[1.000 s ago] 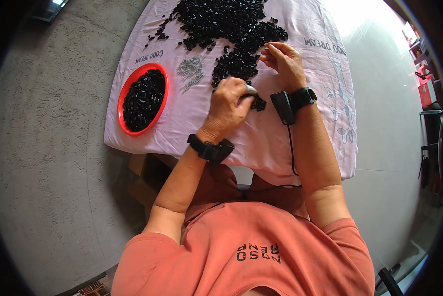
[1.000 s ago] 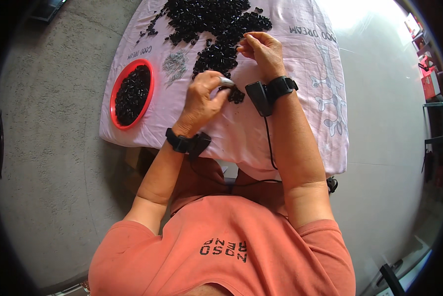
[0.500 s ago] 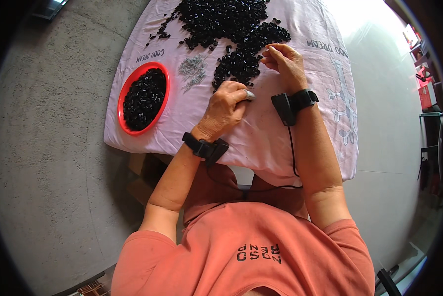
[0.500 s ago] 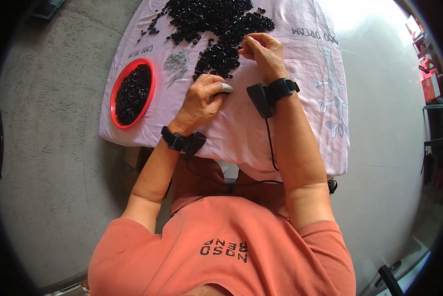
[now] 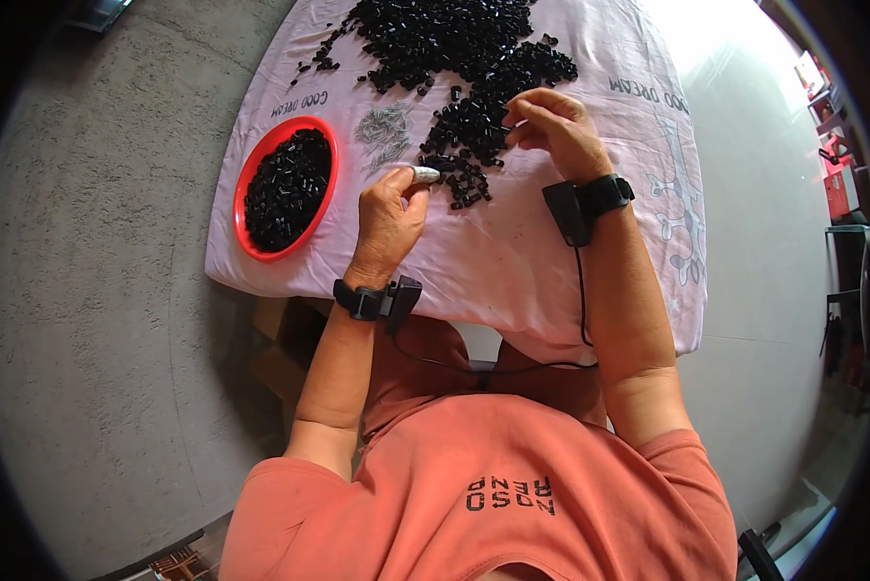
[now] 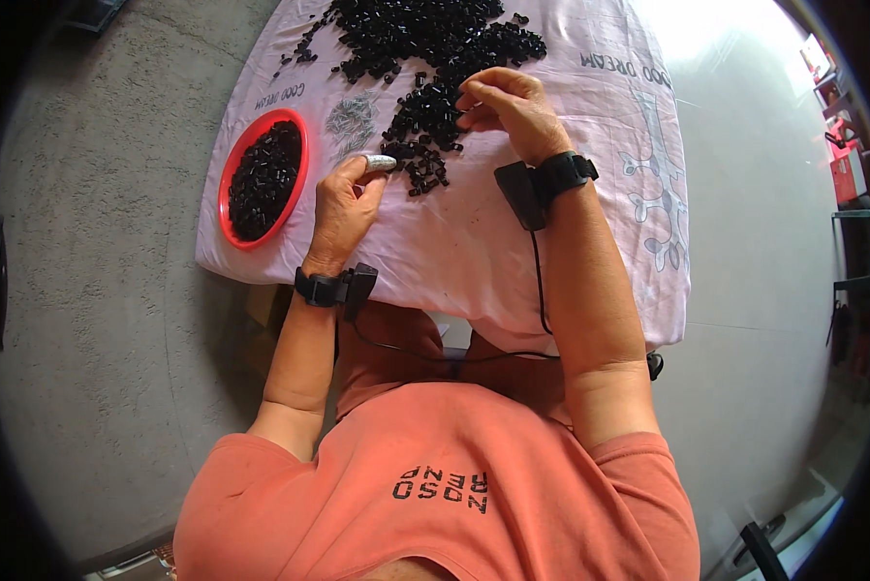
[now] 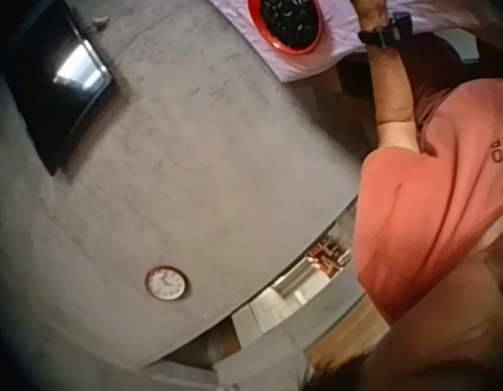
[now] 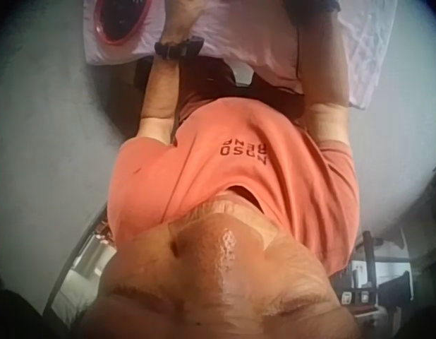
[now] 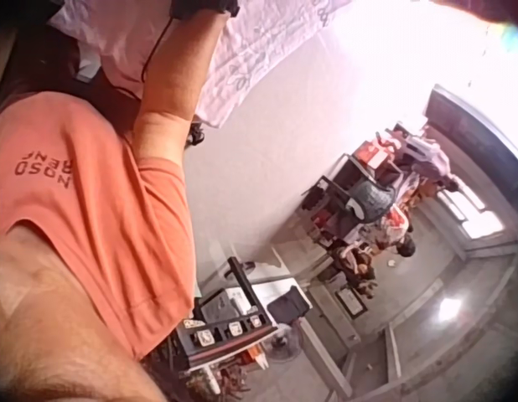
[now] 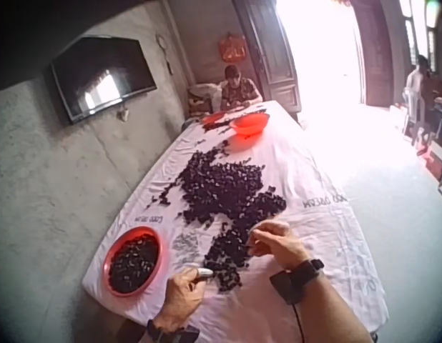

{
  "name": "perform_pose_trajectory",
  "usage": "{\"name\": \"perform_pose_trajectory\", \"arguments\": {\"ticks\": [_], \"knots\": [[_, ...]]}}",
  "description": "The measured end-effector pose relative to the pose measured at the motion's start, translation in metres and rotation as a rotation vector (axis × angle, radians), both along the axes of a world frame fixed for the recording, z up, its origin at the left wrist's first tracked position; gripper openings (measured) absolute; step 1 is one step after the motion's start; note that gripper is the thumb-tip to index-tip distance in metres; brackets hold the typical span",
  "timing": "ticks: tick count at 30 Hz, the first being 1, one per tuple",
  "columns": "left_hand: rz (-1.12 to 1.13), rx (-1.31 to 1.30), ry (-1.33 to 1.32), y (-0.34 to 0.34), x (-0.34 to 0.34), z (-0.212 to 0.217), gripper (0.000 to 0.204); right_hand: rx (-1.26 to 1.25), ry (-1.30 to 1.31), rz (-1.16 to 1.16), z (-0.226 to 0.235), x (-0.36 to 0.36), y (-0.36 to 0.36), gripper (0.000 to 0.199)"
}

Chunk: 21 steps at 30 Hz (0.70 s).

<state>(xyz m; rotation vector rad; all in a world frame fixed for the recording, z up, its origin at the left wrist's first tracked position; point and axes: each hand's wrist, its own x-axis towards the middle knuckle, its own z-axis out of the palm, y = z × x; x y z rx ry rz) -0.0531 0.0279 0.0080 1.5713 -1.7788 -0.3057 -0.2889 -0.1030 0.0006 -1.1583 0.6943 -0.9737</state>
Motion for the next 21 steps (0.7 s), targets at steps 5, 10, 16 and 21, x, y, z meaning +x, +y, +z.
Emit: {"name": "perform_pose_trajectory", "arguments": {"ticks": [5, 10, 16, 21], "knots": [[0.042, 0.067, 0.035, 0.009, -0.006, 0.000, 0.019, -0.084, 0.168, 0.218, 0.002, 0.007, 0.010, 0.014], [0.005, 0.078, 0.035, 0.014, -0.016, -0.004, 0.014, -0.091, 0.173, 0.207, -0.008, 0.015, 0.012, 0.011], [0.041, 0.033, 0.005, 0.012, -0.027, -0.005, 0.008, -0.231, 0.310, 0.218, -0.011, 0.021, 0.014, 0.009], [0.054, 0.066, -0.025, 0.009, -0.031, -0.006, 0.011, -0.364, 0.417, 0.188, -0.010, 0.026, 0.020, 0.011]]}}
